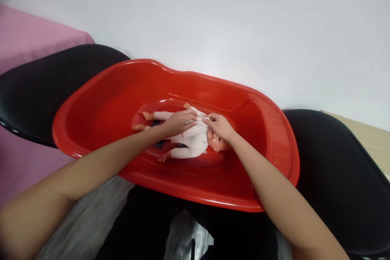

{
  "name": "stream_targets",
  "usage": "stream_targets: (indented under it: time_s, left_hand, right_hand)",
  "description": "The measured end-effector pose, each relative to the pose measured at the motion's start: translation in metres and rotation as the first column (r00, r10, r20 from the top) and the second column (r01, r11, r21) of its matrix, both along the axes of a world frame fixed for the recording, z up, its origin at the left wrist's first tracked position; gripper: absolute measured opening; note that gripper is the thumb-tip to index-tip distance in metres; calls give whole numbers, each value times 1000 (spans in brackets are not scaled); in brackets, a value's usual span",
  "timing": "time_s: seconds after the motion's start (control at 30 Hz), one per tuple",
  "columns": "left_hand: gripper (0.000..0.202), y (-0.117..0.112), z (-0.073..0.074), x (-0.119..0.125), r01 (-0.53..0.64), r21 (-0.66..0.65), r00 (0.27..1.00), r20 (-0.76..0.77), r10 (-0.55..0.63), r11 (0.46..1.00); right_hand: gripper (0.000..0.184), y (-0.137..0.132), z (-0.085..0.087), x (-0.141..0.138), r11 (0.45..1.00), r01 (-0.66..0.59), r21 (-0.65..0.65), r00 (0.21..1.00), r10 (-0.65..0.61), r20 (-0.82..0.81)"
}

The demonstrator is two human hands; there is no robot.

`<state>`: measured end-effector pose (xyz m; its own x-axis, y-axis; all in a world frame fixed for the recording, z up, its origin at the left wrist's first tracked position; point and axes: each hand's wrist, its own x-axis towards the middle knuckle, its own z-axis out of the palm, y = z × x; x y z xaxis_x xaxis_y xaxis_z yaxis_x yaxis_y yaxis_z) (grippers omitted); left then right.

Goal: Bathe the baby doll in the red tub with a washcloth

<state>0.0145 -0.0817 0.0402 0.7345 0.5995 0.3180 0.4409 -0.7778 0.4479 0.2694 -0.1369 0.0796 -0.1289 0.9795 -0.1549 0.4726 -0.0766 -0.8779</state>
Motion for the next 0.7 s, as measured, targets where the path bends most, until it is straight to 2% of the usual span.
stream_targets:
  time_s: [0.27, 0.37, 0.53, 0.7]
  left_hand:
    - [28, 4, -7, 1, -38, 10, 993, -113, 39, 999]
    - [26, 6, -9, 0, -36, 2, 996, -76, 36, 999]
    - [19, 6, -10, -1, -64, -1, 998, 16, 64, 998]
    - [16, 0, -3, 0, -90, 15, 994, 59, 89, 996]
  right_hand:
    - [38, -4, 6, -4, 997, 37, 70, 997, -41, 63]
    - [29, -2, 4, -5, 991, 34, 132, 996, -44, 77]
    - [18, -2, 1, -4, 985, -41, 169, 993, 22, 112]
    - [21, 0, 0, -2, 943, -145, 299, 972, 80, 219]
